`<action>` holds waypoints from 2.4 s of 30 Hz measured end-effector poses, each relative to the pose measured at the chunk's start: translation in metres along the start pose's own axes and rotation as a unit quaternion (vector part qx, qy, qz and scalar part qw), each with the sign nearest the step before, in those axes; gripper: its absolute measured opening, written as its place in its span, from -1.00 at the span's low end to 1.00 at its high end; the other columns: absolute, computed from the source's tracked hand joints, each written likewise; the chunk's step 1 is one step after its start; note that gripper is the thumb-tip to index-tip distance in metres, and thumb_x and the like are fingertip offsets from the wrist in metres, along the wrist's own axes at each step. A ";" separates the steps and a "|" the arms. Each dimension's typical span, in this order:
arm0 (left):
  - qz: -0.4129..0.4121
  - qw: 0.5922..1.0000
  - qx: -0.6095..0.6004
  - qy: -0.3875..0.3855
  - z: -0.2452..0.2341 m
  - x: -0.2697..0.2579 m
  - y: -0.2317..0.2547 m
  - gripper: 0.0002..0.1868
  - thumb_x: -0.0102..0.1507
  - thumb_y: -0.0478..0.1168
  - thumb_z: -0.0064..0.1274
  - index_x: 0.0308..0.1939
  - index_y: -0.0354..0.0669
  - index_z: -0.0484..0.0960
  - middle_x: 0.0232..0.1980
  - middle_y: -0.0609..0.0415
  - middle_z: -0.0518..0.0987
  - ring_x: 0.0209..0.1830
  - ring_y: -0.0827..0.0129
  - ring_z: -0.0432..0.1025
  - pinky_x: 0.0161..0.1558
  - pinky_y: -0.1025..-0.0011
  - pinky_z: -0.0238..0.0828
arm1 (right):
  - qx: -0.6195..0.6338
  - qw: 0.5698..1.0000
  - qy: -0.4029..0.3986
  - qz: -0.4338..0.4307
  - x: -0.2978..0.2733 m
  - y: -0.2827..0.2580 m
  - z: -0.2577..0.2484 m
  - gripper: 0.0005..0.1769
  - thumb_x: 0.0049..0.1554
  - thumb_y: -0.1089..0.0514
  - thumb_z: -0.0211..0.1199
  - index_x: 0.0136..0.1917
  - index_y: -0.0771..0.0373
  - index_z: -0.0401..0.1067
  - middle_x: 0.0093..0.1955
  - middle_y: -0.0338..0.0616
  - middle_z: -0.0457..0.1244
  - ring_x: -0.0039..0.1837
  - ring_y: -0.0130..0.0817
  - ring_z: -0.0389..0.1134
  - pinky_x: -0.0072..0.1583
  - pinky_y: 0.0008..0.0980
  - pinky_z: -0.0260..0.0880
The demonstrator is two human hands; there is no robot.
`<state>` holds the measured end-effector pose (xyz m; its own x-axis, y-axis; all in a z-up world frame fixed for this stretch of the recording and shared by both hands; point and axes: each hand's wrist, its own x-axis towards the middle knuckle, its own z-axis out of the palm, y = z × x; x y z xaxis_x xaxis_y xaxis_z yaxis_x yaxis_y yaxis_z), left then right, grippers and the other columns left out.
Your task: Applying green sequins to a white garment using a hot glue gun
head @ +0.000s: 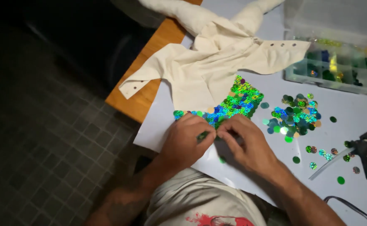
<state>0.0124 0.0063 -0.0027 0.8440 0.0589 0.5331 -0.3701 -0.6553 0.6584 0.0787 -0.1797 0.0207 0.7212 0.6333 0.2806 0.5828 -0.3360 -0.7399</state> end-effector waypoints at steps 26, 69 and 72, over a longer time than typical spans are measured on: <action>-0.142 0.963 0.060 -0.222 -0.010 0.063 -0.072 -0.82 0.16 -0.15 0.21 -0.29 -0.14 0.82 0.05 -0.13 0.61 0.20 -0.03 0.40 0.17 0.19 0.42 | -0.133 0.982 0.096 -0.096 0.004 0.032 0.010 -0.86 0.17 0.27 0.30 0.04 0.25 0.54 -0.02 -0.03 0.31 0.09 0.04 0.34 0.13 -0.02 0.38; 0.041 0.973 0.211 -0.079 0.005 -0.016 -0.049 -0.71 0.37 -0.35 -0.09 0.07 -0.01 0.68 0.13 -0.14 0.48 0.27 -0.01 0.38 0.20 0.07 0.36 | -0.047 0.982 -0.168 0.078 0.088 0.049 0.014 -0.82 0.05 0.09 0.42 -0.24 0.25 0.59 -0.10 -0.03 0.22 0.12 -0.02 0.21 0.19 0.01 0.32; 0.040 0.963 0.257 -0.070 0.013 -0.019 -0.050 -0.72 0.32 -0.30 -0.01 0.06 0.02 0.70 0.13 -0.12 0.47 0.28 -0.01 0.35 0.29 -0.01 0.29 | -0.088 0.985 -0.141 0.051 0.091 0.079 0.022 -0.85 0.05 0.06 0.43 -0.26 0.17 0.60 -0.11 -0.09 0.22 0.12 -0.03 0.22 0.18 -0.01 0.33</action>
<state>0.0201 0.0278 -0.0523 0.8780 -0.0859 0.4709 -0.2259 -0.9417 0.2493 0.1822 -0.1338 -0.0260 0.6611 0.7502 0.0117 0.5868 -0.5072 -0.6312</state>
